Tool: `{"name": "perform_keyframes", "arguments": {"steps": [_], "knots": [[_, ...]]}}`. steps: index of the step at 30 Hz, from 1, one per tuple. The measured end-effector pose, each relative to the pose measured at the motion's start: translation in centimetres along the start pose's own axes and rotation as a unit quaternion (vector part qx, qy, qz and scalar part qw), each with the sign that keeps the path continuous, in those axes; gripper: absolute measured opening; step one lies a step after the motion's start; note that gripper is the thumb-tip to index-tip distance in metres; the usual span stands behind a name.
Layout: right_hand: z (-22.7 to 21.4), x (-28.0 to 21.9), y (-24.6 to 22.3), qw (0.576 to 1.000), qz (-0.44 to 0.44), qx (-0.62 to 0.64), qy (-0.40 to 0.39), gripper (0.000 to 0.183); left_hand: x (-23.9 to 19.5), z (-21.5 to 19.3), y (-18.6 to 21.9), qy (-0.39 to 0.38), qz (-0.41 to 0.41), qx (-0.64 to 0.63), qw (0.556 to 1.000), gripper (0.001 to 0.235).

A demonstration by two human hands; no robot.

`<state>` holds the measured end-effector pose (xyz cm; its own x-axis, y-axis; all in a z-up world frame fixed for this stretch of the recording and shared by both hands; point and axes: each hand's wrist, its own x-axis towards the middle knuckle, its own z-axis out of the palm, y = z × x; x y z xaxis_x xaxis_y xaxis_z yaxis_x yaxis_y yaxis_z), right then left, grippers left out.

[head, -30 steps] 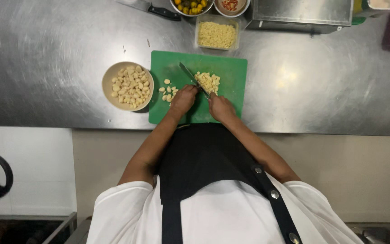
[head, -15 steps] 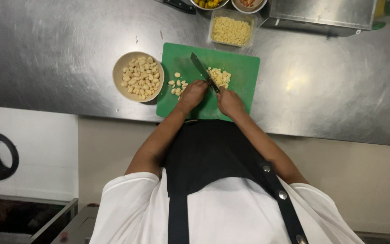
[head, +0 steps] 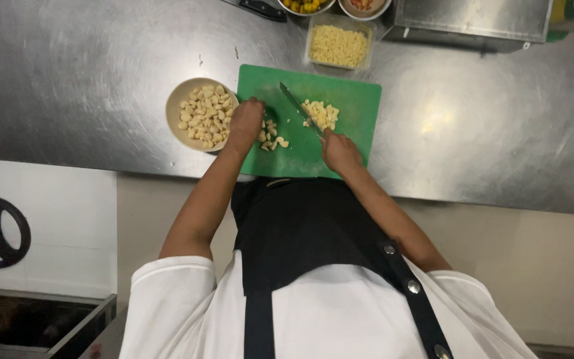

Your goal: The person repeatedly picks garlic cloves from a bowl and chops them on a green cutting board using a knife. The chopped garlic accumulates on the board throughout the clip.

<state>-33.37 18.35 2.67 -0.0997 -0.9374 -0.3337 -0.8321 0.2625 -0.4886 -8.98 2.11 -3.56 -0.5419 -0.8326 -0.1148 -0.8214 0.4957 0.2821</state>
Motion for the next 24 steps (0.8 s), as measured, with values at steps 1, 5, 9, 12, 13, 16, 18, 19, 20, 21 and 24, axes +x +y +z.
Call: {"name": "perform_keyframes", "arguments": {"steps": [1, 5, 9, 12, 13, 16, 18, 19, 20, 21, 24], "knots": [[-0.4, 0.4, -0.1, 1.0, 0.003, -0.012, -0.01, 0.024, 0.6, 0.0, 0.1, -0.007, -0.005, -0.022, 1.0, 0.019], [-1.1, 0.6, -0.2, 1.0, 0.012, 0.001, -0.008, 0.025, 0.8, 1.7, 3.1, -0.024, 0.038, -0.103, 0.994, 0.017], [-0.9, 0.3, -0.3, 1.0, 0.019, 0.017, -0.014, 0.024, -0.4, 3.9, 7.6, -0.004, 0.099, -0.08, 0.992, 0.025], [-0.3, 0.5, -0.2, 0.999, 0.032, 0.029, -0.005, 0.025, -1.1, 4.1, 9.2, 0.032, 0.096, -0.122, 0.987, 0.02], [-0.3, 0.6, 0.0, 0.999, 0.029, 0.023, -0.008, 0.025, -1.2, 3.9, 9.4, 0.034, 0.097, -0.144, 0.984, 0.021], [-0.1, 0.8, 0.2, 1.0, 0.018, 0.013, -0.013, 0.025, -1.8, 3.0, 9.3, 0.011, 0.092, -0.147, 0.985, 0.025], [0.0, 0.9, -0.1, 1.0, 0.019, 0.014, 0.002, 0.025, -2.0, 2.4, 9.1, 0.007, 0.098, -0.147, 0.984, 0.028], [-0.2, 1.1, -0.2, 1.0, 0.017, 0.017, 0.002, 0.025, -2.0, 2.2, 9.2, 0.017, 0.104, -0.155, 0.982, 0.029], [-0.1, 1.2, -0.4, 1.0, 0.014, 0.019, -0.002, 0.024, -2.3, 2.2, 9.2, 0.025, 0.108, -0.164, 0.98, 0.029], [-0.2, 1.2, -0.6, 1.0, 0.011, 0.022, -0.006, 0.024, -2.1, 2.3, 9.3, 0.033, 0.11, -0.162, 0.98, 0.029], [-0.4, 1.6, -0.7, 1.0, 0.025, 0.007, -0.015, 0.024, -2.5, 2.8, 9.0, 0.035, 0.108, -0.158, 0.981, 0.027]]}}
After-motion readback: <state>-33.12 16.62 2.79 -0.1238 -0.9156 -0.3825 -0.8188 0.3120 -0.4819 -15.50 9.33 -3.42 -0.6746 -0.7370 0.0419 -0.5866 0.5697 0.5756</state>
